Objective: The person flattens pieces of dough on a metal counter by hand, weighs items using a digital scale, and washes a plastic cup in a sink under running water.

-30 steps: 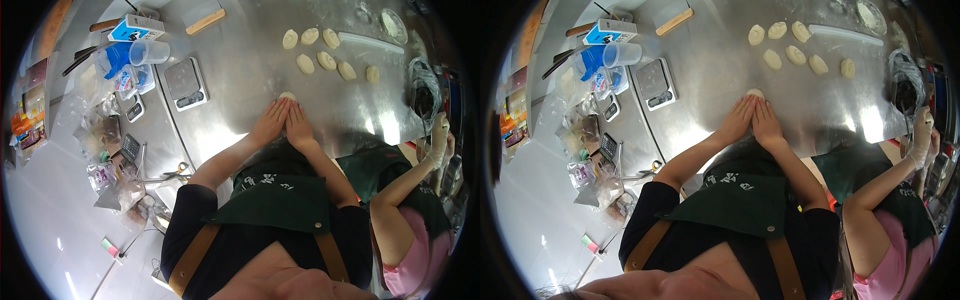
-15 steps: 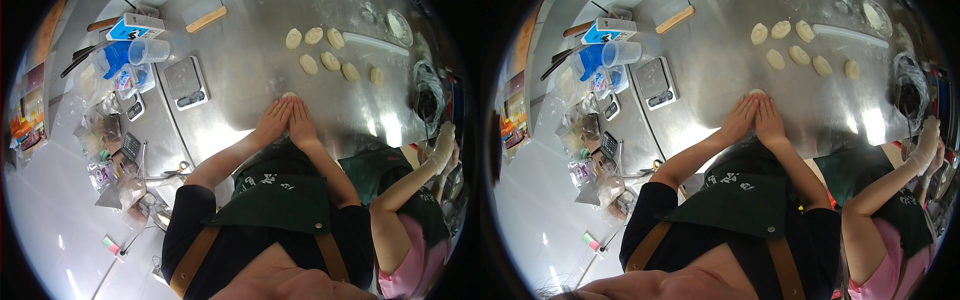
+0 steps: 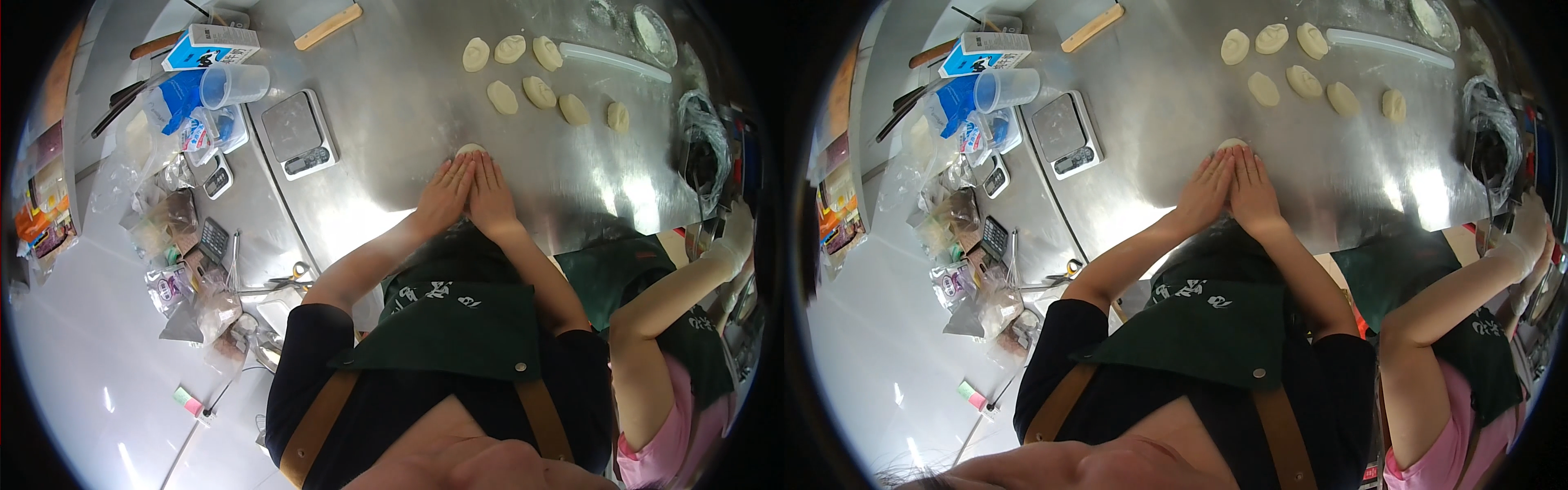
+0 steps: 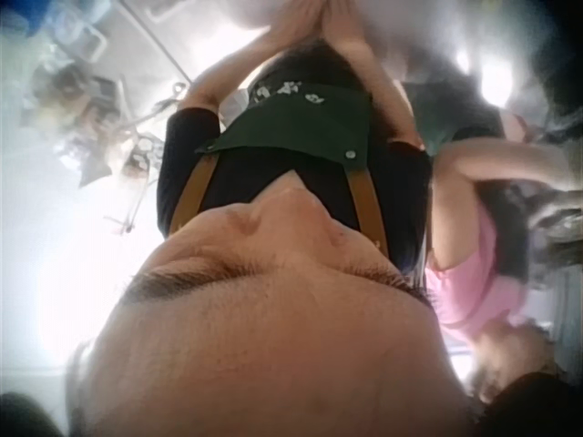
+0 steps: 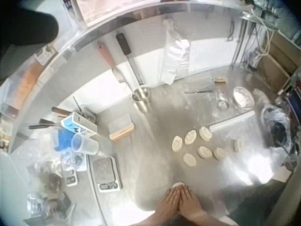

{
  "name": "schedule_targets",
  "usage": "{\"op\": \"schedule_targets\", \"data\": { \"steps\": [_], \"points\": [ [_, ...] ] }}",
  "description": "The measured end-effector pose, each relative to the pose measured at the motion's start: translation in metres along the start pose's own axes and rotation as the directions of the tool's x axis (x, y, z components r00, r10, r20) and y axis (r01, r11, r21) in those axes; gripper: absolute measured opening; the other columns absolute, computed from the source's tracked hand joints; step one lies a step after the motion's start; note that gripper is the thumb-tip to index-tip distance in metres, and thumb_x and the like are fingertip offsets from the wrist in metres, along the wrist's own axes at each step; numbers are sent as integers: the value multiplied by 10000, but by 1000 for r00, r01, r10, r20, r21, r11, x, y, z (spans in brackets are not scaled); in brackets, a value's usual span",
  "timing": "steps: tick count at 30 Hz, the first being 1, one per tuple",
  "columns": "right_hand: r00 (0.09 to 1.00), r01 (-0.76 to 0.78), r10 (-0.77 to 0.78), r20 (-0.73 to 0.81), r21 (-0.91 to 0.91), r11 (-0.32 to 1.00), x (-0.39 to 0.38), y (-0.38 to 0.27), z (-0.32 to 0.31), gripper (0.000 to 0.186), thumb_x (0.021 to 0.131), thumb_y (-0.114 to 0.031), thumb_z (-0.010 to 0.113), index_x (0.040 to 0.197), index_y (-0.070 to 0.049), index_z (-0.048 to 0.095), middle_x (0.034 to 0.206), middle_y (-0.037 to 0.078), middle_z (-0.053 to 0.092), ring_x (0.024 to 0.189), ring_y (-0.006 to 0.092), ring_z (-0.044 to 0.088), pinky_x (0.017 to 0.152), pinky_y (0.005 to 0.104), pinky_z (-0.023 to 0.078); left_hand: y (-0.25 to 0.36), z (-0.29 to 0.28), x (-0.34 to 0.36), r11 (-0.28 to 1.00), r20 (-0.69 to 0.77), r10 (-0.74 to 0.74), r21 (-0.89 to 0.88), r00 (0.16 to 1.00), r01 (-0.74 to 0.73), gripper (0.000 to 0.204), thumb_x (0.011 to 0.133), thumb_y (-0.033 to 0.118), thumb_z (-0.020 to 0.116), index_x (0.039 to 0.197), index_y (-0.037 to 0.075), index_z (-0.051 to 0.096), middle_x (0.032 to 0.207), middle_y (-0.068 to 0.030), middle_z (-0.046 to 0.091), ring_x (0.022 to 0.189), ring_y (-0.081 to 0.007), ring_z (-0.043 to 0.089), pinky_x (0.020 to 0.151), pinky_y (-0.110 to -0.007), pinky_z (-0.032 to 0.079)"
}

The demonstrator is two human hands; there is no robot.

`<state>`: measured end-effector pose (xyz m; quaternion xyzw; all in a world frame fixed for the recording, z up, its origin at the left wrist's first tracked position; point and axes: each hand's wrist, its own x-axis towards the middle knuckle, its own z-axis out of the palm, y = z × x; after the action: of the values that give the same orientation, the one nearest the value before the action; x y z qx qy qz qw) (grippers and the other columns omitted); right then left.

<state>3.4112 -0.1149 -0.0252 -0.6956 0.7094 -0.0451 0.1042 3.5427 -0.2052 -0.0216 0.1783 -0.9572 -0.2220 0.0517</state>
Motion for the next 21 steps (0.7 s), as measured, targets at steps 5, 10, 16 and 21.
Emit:
{"op": "schedule_targets", "data": {
  "steps": [5, 10, 16, 21],
  "points": [
    [995, -67, 58, 82, 102, 993, 5, -2, -15, 849, 769, -384, 619, 1401, 82, 296, 1475, 249, 275, 1386, 383, 232, 1137, 469, 196, -1, 0, 1, 1000, 20, 7, 8, 1000, -8, 597, 834, 115, 479, 1367, -102, 321, 1420, -248, 378, 1341, -343, 361, 1117, -453, 249],
    [993, -28, 14, 119, 115, 993, 10, -6, -28, 910, 718, -408, 690, 1388, 76, 311, 1471, 244, 282, 1387, 379, 231, 1129, 479, 210, 4, -14, 7, 962, -37, -166, -223, 985, 154, 642, 812, 81, 535, 1378, -97, 289, 1415, -256, 373, 1343, -364, 342, 1124, -464, 233],
    [1000, -2, -1, 18, 202, 979, 11, -2, -12, 953, 701, -469, 700, 1374, 88, 321, 1467, 261, 279, 1392, 371, 230, 1131, 477, 196, -2, -41, 11, 895, -139, -397, -279, 907, 349, 602, 806, -26, 460, 1385, -69, 301, 1396, -244, 402, 1333, -374, 353, 1121, -483, 226],
    [996, -29, 11, 87, 211, 977, 15, -11, -21, 930, 728, -469, 684, 1378, 86, 318, 1475, 252, 271, 1399, 354, 223, 1137, 463, 184, -11, -45, -2, 889, -106, -404, -279, 909, 363, 695, 733, -123, 412, 1407, -48, 262, 1391, -243, 398, 1355, -393, 297, 1126, -498, 210]
  ]
}}
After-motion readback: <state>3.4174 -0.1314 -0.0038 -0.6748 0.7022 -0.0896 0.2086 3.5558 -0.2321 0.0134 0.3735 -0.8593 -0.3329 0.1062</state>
